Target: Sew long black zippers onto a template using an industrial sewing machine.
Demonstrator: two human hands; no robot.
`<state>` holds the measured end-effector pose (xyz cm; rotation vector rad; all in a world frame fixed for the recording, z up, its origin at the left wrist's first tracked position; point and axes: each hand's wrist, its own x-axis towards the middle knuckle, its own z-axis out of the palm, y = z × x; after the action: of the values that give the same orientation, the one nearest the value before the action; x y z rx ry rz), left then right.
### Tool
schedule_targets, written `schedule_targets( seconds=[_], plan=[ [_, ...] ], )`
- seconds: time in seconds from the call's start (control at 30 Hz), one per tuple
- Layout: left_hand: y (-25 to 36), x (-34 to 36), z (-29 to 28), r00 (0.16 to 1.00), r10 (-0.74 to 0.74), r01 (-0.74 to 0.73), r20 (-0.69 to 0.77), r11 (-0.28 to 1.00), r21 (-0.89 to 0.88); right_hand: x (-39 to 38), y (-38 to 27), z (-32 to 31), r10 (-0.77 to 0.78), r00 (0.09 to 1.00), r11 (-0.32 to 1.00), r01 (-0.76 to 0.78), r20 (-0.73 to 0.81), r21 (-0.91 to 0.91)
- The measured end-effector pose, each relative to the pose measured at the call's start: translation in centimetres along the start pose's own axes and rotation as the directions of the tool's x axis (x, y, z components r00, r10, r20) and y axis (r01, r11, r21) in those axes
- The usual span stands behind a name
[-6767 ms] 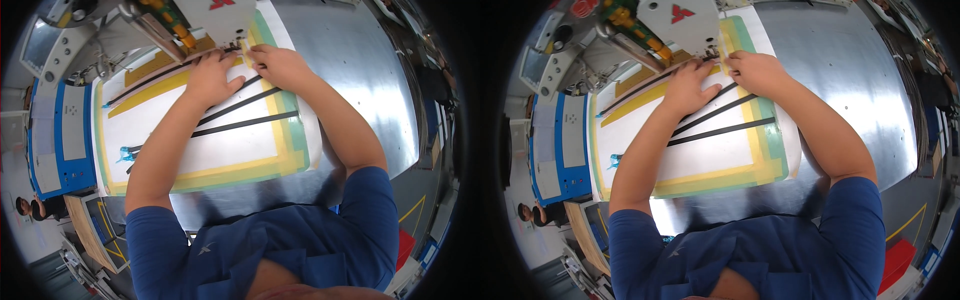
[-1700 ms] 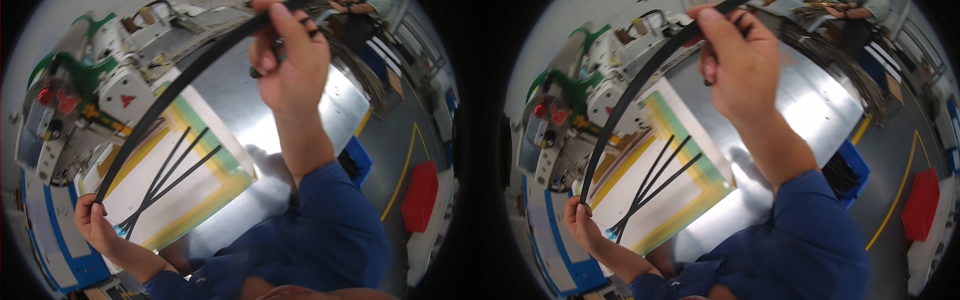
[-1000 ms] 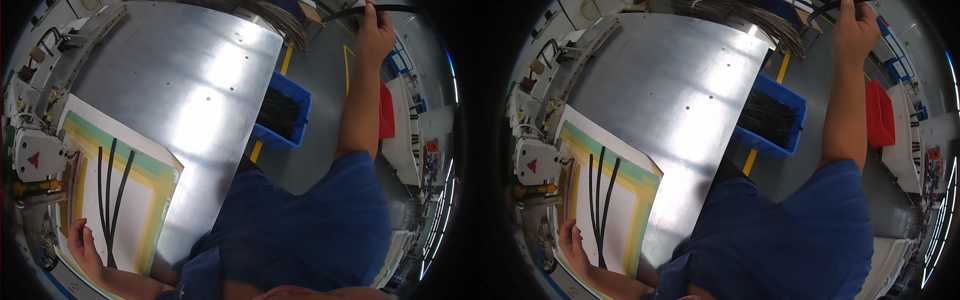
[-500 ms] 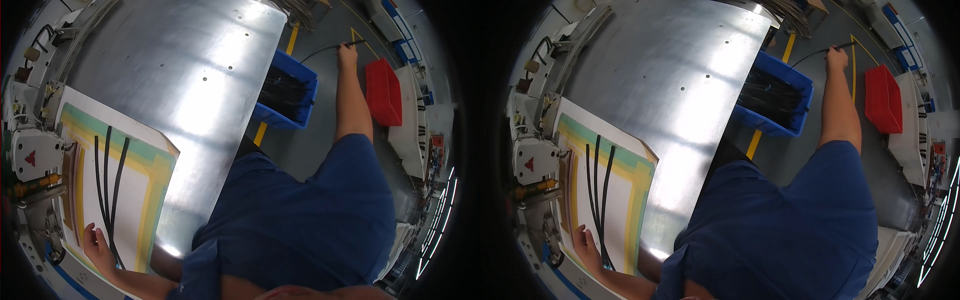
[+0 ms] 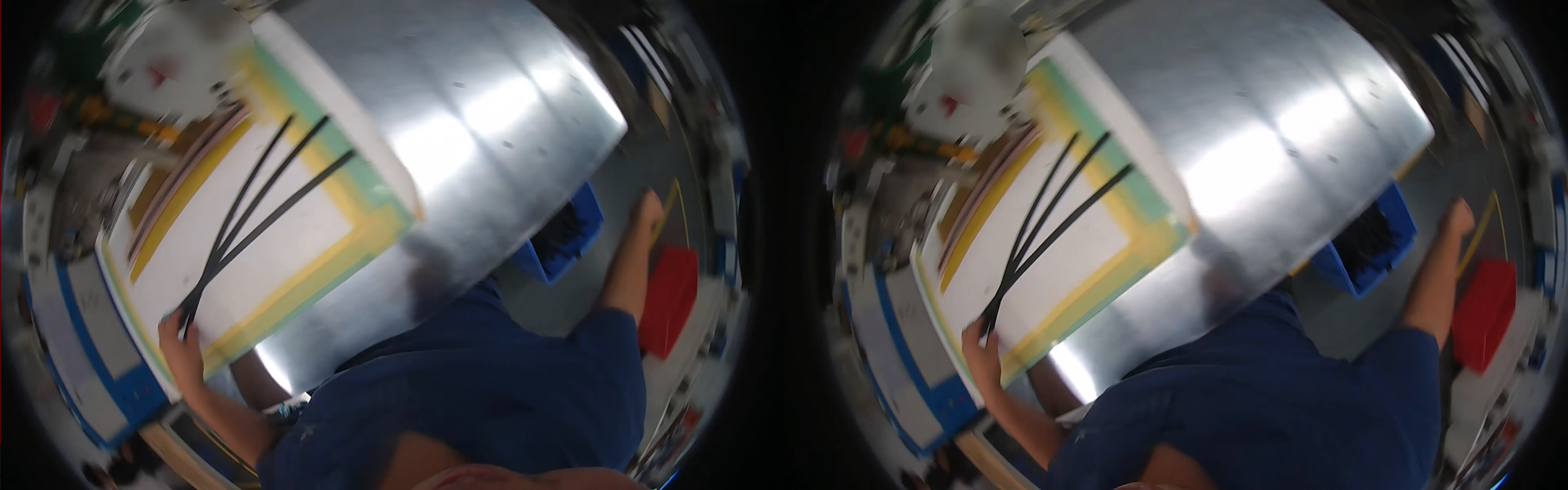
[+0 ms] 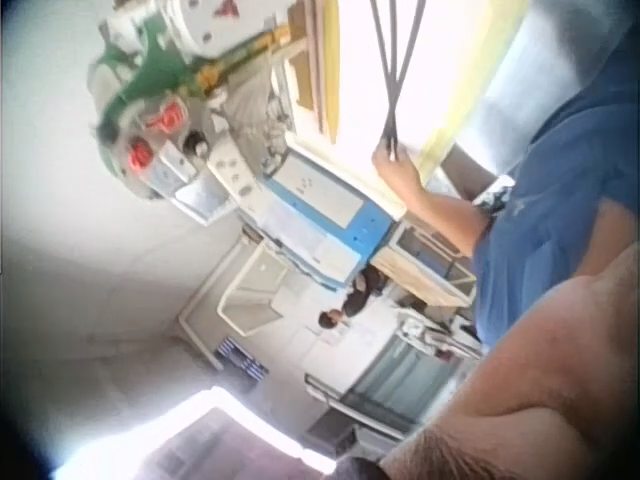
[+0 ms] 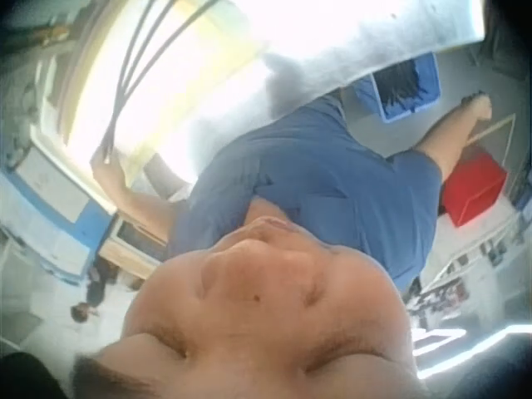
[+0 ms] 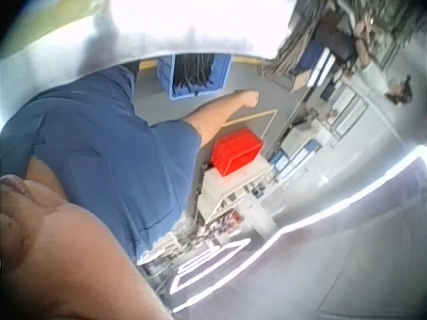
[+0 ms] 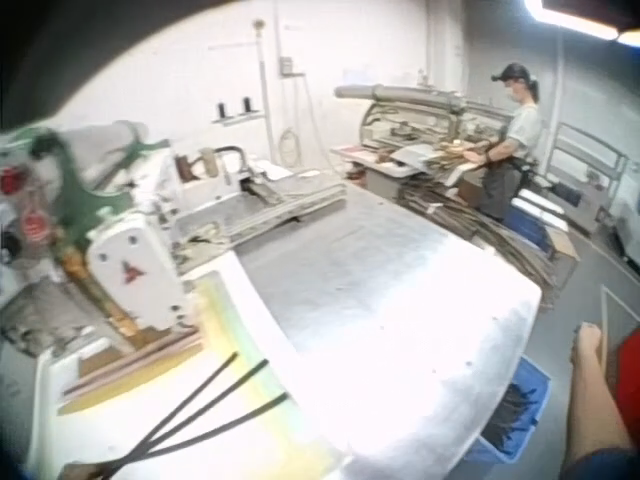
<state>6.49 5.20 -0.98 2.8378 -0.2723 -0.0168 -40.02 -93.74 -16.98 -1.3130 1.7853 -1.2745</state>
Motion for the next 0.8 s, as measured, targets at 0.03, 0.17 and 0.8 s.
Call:
schedule_targets(
  seconds=[0.03,0.17,0.8],
  plan=[
    [1.0,-0.4,-1.0,0.999,0.019,-0.018,-0.029,0.999,0.048,-2.9,-2.2,1.9,-0.004,0.998,0.997,-0.001,0.065,0.079],
    [3.4,1.2,-0.1,0.997,-0.052,0.052,-0.059,0.999,0.004,-3.3,-8.9,5.6,-0.156,0.975,0.986,0.145,0.158,0.081],
    [-4.7,2.6,-3.0,0.998,0.028,-0.016,0.05,0.976,-0.218,-61.2,-31.3,12.6,-0.463,-0.243,0.606,0.615,0.852,0.504]
  ],
)
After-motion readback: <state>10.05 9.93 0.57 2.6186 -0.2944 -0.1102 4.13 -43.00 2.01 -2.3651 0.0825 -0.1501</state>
